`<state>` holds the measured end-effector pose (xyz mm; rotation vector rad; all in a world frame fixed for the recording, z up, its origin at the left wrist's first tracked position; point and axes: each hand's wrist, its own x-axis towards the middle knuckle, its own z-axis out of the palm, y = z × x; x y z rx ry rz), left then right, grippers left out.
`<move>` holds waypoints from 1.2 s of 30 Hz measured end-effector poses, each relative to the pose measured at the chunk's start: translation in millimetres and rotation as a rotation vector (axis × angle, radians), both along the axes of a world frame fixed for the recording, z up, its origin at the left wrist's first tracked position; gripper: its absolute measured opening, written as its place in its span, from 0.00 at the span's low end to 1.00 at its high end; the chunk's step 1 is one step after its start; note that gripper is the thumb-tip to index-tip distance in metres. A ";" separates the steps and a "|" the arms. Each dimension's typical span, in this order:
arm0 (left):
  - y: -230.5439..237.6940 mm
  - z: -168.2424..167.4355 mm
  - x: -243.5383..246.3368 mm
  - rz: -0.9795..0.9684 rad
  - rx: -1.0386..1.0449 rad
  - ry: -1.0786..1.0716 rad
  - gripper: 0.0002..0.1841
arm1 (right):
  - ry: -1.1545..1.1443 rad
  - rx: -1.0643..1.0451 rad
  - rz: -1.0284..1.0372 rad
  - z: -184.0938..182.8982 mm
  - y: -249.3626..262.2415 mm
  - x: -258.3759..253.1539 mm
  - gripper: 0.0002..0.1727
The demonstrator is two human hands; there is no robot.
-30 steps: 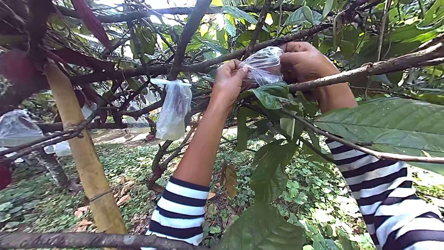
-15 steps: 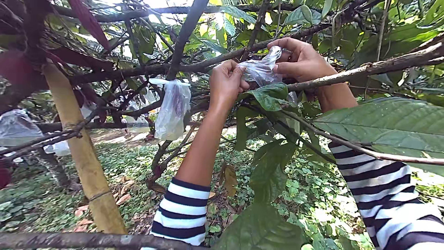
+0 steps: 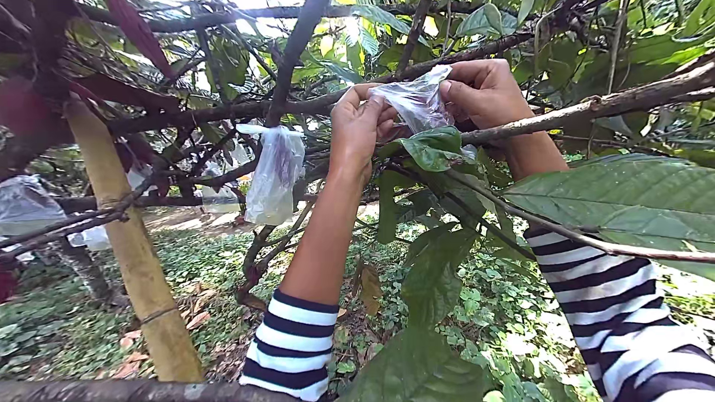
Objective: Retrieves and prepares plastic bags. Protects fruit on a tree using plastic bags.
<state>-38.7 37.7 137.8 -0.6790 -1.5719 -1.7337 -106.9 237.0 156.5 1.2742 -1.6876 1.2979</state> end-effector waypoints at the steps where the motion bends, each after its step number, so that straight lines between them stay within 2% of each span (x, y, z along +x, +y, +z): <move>1: 0.3 0.7 0.8 0.007 0.010 0.018 0.09 | 0.007 -0.001 -0.006 0.6 -0.1 -1.1 0.08; 11: -5.8 8.7 -0.7 -0.055 0.115 0.148 0.07 | 0.066 -0.071 -0.054 4.9 -8.1 -3.5 0.02; 17: -8.8 8.0 -2.4 -0.066 0.107 0.185 0.07 | 0.036 -0.098 -0.019 5.1 -9.6 -0.9 0.10; 20: -9.8 9.6 -1.7 -0.073 0.099 0.184 0.07 | 0.078 -0.096 -0.002 6.5 -10.7 -4.6 0.09; 23: -9.5 11.9 -0.5 -0.092 0.122 0.169 0.07 | 0.124 -0.116 -0.047 9.0 -15.3 -6.6 0.05; 30: -15.3 18.5 -1.4 -0.091 0.159 0.150 0.05 | 0.233 -0.228 -0.270 31.3 -26.3 -10.0 0.07; 36: -16.9 17.0 0.7 -0.011 0.054 0.151 0.04 | 0.242 -0.293 -0.226 36.3 -27.7 -13.8 0.07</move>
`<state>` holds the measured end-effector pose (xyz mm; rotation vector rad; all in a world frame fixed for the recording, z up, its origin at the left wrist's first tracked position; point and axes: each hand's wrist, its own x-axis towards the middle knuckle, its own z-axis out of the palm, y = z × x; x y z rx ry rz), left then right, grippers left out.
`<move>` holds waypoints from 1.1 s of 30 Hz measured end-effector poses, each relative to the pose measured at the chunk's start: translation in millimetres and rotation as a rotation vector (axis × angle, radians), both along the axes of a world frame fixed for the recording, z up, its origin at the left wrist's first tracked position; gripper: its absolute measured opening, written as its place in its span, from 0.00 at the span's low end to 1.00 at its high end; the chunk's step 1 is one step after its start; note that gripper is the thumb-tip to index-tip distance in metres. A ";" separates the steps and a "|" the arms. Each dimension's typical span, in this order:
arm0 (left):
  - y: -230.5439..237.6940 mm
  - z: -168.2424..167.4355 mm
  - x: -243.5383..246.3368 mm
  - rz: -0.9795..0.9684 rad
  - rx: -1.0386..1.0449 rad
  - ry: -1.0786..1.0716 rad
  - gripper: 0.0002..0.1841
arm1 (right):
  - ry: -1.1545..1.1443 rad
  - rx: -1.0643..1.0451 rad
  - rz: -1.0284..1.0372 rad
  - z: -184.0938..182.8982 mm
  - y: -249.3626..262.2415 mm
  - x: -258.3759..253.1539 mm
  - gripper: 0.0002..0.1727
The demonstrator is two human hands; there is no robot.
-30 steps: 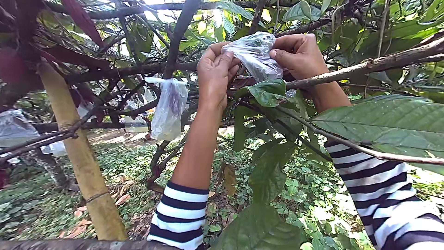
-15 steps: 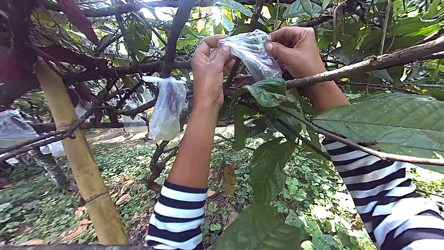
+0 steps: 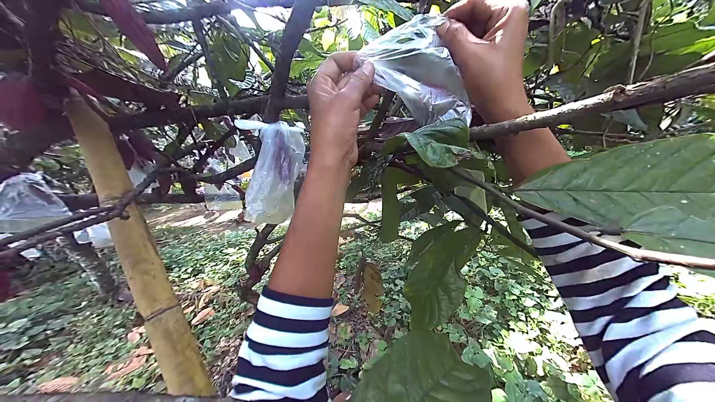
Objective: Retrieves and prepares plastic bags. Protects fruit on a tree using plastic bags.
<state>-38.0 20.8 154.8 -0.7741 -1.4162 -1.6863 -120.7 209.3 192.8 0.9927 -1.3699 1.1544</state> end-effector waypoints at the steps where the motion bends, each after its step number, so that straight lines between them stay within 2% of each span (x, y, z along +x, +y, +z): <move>1: -0.7 -1.0 -0.8 0.031 -0.036 0.001 0.04 | -0.007 -0.032 0.016 1.7 0.2 0.6 0.06; 3: -1.9 -3.6 -2.2 0.077 -0.108 -0.003 0.03 | -0.039 -0.091 0.027 5.7 0.9 7.5 0.04; 6: -3.8 -5.5 -4.1 0.116 -0.153 -0.009 0.02 | -0.138 -0.161 0.028 10.4 -0.6 20.0 0.12; 10: -2.8 -4.4 -2.3 0.212 -0.191 0.011 0.02 | -0.230 -0.158 0.165 9.1 1.9 27.1 0.10; 11: 1.9 -1.0 8.1 0.293 -0.225 -0.060 0.04 | -0.268 -0.161 0.217 8.4 3.5 28.6 0.09; 12: 9.4 5.6 26.3 0.368 -0.289 -0.220 0.07 | -0.304 -0.163 0.269 6.8 5.4 30.0 0.08; 13: 15.5 14.5 44.0 0.361 -0.339 -0.399 0.12 | -0.338 -0.159 0.314 5.0 7.5 31.8 0.08; 14: 8.7 5.4 27.9 0.362 -0.279 -0.229 0.07 | -0.359 -0.145 0.347 3.0 9.4 33.9 0.07; 15: 0.4 -1.2 10.7 0.282 -0.211 -0.067 0.03 | -0.364 -0.123 0.377 1.8 11.9 35.2 0.07; 16: -4.5 -3.2 1.2 0.202 -0.170 0.007 0.02 | -0.356 -0.100 0.405 1.1 14.4 36.0 0.07; 18: -5.9 -2.0 -0.4 0.146 -0.129 -0.011 0.01 | -0.341 -0.062 0.452 -1.3 18.0 34.8 0.08; 21: -3.4 -1.9 3.0 0.160 -0.126 -0.043 0.01 | -0.300 0.022 0.416 -5.7 24.3 27.4 0.04; 24: -4.2 -1.4 4.1 0.179 -0.133 -0.047 0.02 | -0.197 0.219 0.280 -10.0 31.8 19.1 0.13; 27: -4.7 -1.6 3.4 0.194 -0.137 -0.041 0.02 | -0.115 0.242 0.227 -13.0 29.9 14.4 0.01; 29: -5.3 -2.1 1.6 0.216 -0.144 -0.032 0.02 | -0.196 0.185 0.325 -13.8 29.9 17.8 0.02; 33: -6.8 -3.2 -3.7 0.299 -0.200 0.002 0.03 | -0.416 -0.005 0.764 -13.2 26.8 29.0 0.10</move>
